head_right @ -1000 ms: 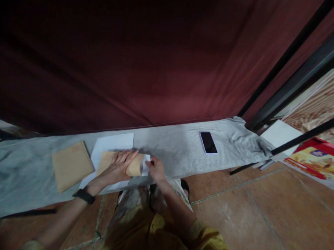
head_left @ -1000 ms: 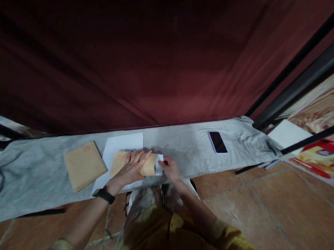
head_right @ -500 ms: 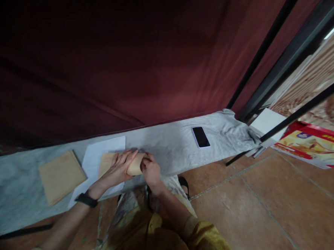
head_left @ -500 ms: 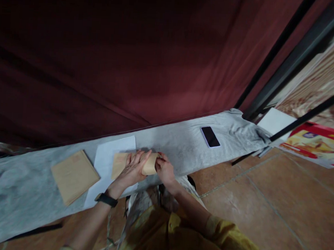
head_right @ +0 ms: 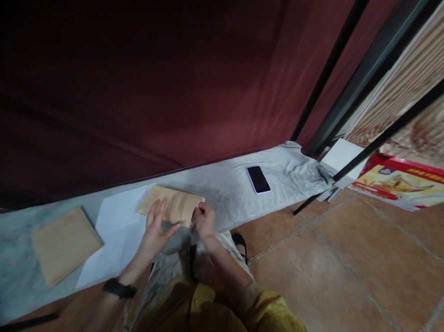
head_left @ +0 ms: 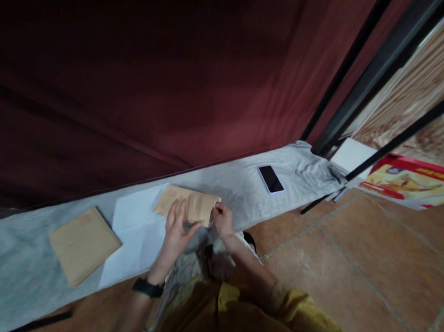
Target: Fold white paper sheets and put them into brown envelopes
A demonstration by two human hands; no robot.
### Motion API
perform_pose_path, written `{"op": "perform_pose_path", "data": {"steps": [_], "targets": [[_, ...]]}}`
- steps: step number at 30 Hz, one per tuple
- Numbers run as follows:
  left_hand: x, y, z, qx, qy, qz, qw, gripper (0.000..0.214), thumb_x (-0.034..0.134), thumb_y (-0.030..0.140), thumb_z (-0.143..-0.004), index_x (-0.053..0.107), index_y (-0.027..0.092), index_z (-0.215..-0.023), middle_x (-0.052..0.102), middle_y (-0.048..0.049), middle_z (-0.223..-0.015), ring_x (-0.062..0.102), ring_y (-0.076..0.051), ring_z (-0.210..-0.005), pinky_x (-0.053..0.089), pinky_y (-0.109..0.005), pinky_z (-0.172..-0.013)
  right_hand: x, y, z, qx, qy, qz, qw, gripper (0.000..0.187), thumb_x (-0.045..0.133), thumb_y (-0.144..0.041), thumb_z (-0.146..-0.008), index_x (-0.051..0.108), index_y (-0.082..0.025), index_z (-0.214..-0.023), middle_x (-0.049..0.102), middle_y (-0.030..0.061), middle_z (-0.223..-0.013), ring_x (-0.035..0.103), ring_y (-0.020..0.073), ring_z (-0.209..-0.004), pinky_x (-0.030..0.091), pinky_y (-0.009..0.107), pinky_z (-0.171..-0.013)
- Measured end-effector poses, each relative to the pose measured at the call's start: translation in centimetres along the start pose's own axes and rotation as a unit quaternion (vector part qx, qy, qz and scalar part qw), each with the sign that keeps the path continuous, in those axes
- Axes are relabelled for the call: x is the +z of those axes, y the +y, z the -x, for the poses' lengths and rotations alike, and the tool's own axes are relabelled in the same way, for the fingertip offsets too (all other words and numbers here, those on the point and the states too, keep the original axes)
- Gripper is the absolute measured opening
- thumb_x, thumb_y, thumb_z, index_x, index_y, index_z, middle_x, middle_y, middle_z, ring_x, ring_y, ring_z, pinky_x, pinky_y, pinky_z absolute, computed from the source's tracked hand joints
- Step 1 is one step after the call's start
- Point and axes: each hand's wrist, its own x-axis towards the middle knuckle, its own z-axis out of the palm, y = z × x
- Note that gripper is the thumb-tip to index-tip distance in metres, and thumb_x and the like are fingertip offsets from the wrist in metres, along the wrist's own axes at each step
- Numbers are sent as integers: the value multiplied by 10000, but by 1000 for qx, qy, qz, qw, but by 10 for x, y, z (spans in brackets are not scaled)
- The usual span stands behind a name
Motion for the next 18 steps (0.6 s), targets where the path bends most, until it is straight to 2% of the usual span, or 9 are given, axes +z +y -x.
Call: {"op": "perform_pose_path", "data": {"steps": [2, 4, 6, 7, 8, 9, 10, 13, 18], "targets": [[17, 10, 17, -117, 79, 142, 980, 797, 752, 392, -821, 388, 272, -1519, 365, -143, -1581, 343, -319, -1485, 358, -504, -1192, -1, 2, -4, 11, 29, -30, 999, 151, 531, -316, -713, 635, -207, -725, 663, -9, -674, 602, 154, -637, 502, 240, -632], [32, 21, 29, -255, 99, 310, 911, 742, 774, 376, -808, 437, 283, -1463, 519, -130, -1449, 529, -288, -1347, 471, -456, -1107, -1, 3, -6, 6, 59, -43, 997, 123, 545, -318, -701, 604, -213, -727, 648, -15, -680, 594, 154, -661, 504, 244, -658], [45, 31, 34, -361, 51, 465, 806, 603, 768, 324, -817, 511, 248, -1357, 664, -122, -1239, 680, -255, -1125, 557, -419, -986, -1, 3, -5, -5, 81, -53, 995, 122, 555, -314, -701, 588, -217, -768, 638, -22, -699, 588, 153, -692, 507, 251, -690], [50, 35, 33, -390, 20, 522, 758, 522, 763, 286, -818, 546, 225, -1289, 705, -115, -1142, 715, -239, -1025, 580, -399, -932, -1, 4, -3, -11, 89, -60, 994, 133, 560, -314, -703, 581, -219, -794, 634, -25, -714, 586, 152, -704, 507, 253, -702], [55, 39, 31, -402, 0, 561, 724, 456, 765, 246, -807, 574, 206, -1219, 727, -107, -1076, 729, -224, -955, 590, -377, -890, -1, 4, -2, -16, 96, -69, 993, 148, 564, -316, -706, 571, -221, -818, 631, -26, -731, 583, 150, -711, 507, 255, -710], [59, 43, 28, -399, -5, 585, 706, 417, 774, 205, -782, 595, 195, -1158, 738, -96, -1046, 731, -208, -917, 591, -350, -863, -1, 4, 0, -19, 102, -78, 992, 164, 567, -321, -706, 559, -223, -838, 626, -27, -748, 579, 147, -712, 507, 256, -711], [63, 45, 24, -388, 2, 596, 703, 405, 786, 170, -749, 609, 192, -1112, 744, -80, -1036, 729, -189, -895, 587, -320, -842, -2, 4, 2, -20, 107, -87, 990, 182, 571, -325, -704, 546, -225, -854, 620, -28, -766, 573, 141, -707, 506, 254, -704], [72, 47, 14, -352, 34, 596, 721, 433, 813, 131, -661, 633, 195, -1050, 748, -18, -967, 711, -143, -826, 563, -255, -785, -4, 5, 5, -15, 113, -105, 988, 234, 574, -325, -697, 498, -240, -901, 593, -38, -792, 553, 126, -663, 496, 240, -644], [77, 36, 8, -383, 10, 548, 743, 406, 797, 129, -617, 642, 177, -990, 734, 15, -790, 668, -118, -646, 515, -225, -650, -12, 9, 3, -28, 119, -101, 987, 295, 582, -299, -681, 438, -260, -935, 562, -61, -771, 576, 122, -681, 501, 229, -647]]}}
